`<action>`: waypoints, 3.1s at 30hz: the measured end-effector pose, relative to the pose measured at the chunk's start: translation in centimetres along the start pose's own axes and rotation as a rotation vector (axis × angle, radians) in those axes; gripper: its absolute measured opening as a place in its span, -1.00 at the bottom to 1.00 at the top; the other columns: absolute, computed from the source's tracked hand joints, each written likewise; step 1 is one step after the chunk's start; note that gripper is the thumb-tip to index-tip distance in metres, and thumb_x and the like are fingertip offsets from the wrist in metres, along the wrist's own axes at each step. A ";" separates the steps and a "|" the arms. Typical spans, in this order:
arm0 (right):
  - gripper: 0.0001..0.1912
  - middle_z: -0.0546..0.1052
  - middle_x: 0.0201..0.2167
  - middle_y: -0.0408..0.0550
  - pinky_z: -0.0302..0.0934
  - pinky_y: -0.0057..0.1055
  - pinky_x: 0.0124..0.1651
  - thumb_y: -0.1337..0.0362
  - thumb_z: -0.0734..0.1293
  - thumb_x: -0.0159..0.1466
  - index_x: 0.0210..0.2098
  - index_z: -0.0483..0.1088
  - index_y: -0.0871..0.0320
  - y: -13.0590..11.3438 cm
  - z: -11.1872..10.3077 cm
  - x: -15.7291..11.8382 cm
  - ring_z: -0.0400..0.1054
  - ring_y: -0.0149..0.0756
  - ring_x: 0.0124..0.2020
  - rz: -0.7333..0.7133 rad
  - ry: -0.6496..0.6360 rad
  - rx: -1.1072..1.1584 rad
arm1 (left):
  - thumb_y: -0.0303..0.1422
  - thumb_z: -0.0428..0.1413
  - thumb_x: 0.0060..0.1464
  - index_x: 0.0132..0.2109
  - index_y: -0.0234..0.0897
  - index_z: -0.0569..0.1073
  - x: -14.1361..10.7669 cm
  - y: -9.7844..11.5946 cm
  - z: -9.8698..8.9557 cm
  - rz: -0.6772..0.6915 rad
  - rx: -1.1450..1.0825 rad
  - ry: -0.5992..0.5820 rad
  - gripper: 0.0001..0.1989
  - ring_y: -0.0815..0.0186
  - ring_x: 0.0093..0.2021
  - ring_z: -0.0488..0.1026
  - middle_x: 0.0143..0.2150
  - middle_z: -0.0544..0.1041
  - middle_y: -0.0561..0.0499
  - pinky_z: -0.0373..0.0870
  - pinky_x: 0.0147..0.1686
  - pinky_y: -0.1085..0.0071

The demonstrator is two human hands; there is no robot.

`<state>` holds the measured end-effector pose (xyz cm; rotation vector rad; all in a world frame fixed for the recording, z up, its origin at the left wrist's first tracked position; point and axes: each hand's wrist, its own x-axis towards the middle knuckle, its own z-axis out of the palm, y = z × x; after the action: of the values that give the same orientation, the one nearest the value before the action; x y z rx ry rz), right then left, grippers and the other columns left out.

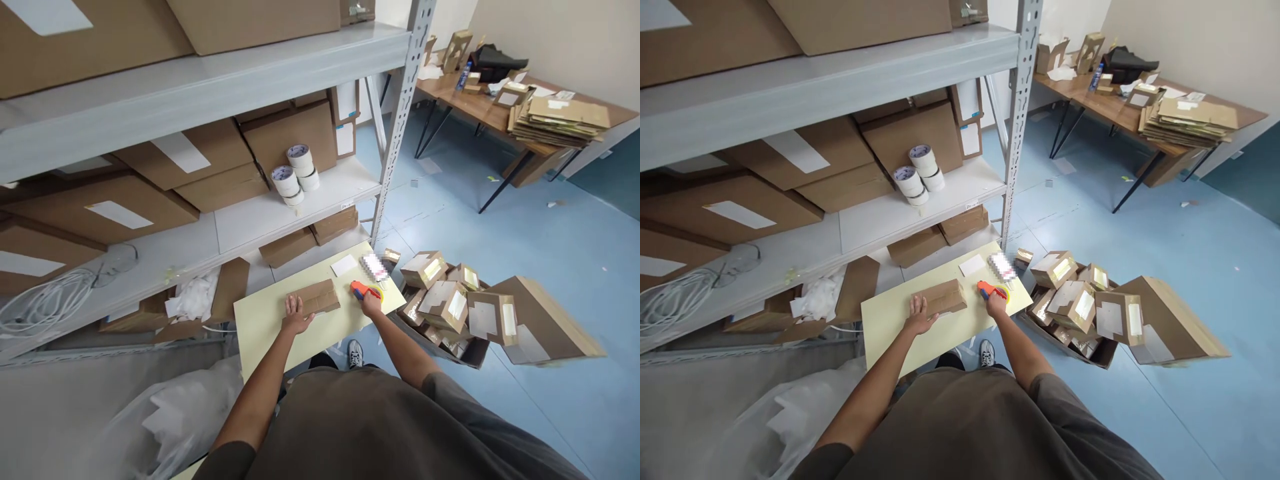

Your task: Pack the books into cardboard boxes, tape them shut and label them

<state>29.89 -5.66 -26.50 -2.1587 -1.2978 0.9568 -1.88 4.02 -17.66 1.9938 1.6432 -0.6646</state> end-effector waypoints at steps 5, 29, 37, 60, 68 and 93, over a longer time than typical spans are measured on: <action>-0.51 0.57 0.02 0.27 0.30 -0.12 0.04 0.11 0.35 0.35 0.19 0.33 0.19 -2.4 -0.4 -1.8 0.46 0.09 0.04 -0.158 -0.010 0.088 | 0.16 -0.10 0.28 0.59 -0.38 -0.36 -0.1 0.1 0.2 0.007 -0.027 -0.010 0.05 -0.13 0.56 -0.67 0.55 -0.69 -0.18 0.06 0.42 -0.16; -0.31 0.56 -0.14 -0.04 0.40 -0.15 0.01 -0.13 0.57 0.08 0.05 0.39 0.10 -14.9 0.3 0.0 0.46 -0.12 -0.11 -0.337 -0.577 0.597 | -0.15 0.22 0.06 0.49 -0.36 0.24 -1.0 -1.8 -2.9 0.128 -0.546 0.139 -0.11 -0.17 0.59 -0.19 0.58 0.04 -0.29 0.10 0.45 -0.07; -0.34 0.55 -0.14 -0.04 0.39 -0.20 -0.04 -0.09 0.56 0.08 0.05 0.41 0.09 -14.7 -0.1 -0.4 0.44 -0.14 -0.13 -0.331 -0.593 0.626 | 0.10 0.28 0.08 0.03 -0.33 0.68 -1.8 -0.5 -8.5 0.436 -1.239 0.216 -0.39 0.00 0.09 0.59 0.04 0.68 -0.25 0.45 0.17 0.13; -0.42 0.62 -0.23 -0.04 0.36 -0.25 -0.10 -0.20 0.47 0.17 -0.06 0.51 0.13 -16.3 -1.2 -2.0 0.49 -0.11 -0.21 -0.391 -0.381 0.291 | 0.15 0.42 -0.17 -0.13 -0.35 0.70 -3.1 -0.1 -8.5 0.416 -1.403 0.143 -0.34 0.07 -0.09 0.61 -0.11 0.71 -0.21 0.50 -0.03 0.20; -0.44 0.60 -0.31 -0.06 0.34 -0.32 -0.19 -0.22 0.47 0.15 -0.16 0.52 0.15 -16.6 -1.2 -2.0 0.47 -0.16 -0.27 -0.396 -0.348 0.276 | 0.20 0.26 0.00 -0.27 -0.32 0.64 -2.7 0.3 -8.3 0.406 -1.345 0.228 -0.41 0.19 -0.26 0.57 -0.28 0.69 -0.10 0.48 -0.20 0.31; -0.49 0.52 -0.46 -0.16 0.28 -0.36 -0.29 -0.19 0.51 0.09 -0.30 0.52 0.14 -17.4 -1.1 -0.5 0.36 -0.25 -0.39 -0.364 -0.409 0.333 | 0.05 0.29 -0.01 -0.32 -0.32 0.62 -1.2 0.4 -7.4 0.319 -1.362 0.287 -0.55 0.17 -0.26 0.57 -0.30 0.67 -0.12 0.46 -0.17 0.28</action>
<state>20.50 1.90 -13.96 -1.4594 -1.5174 1.3846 -1.20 7.69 -11.12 1.2163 1.2308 0.7475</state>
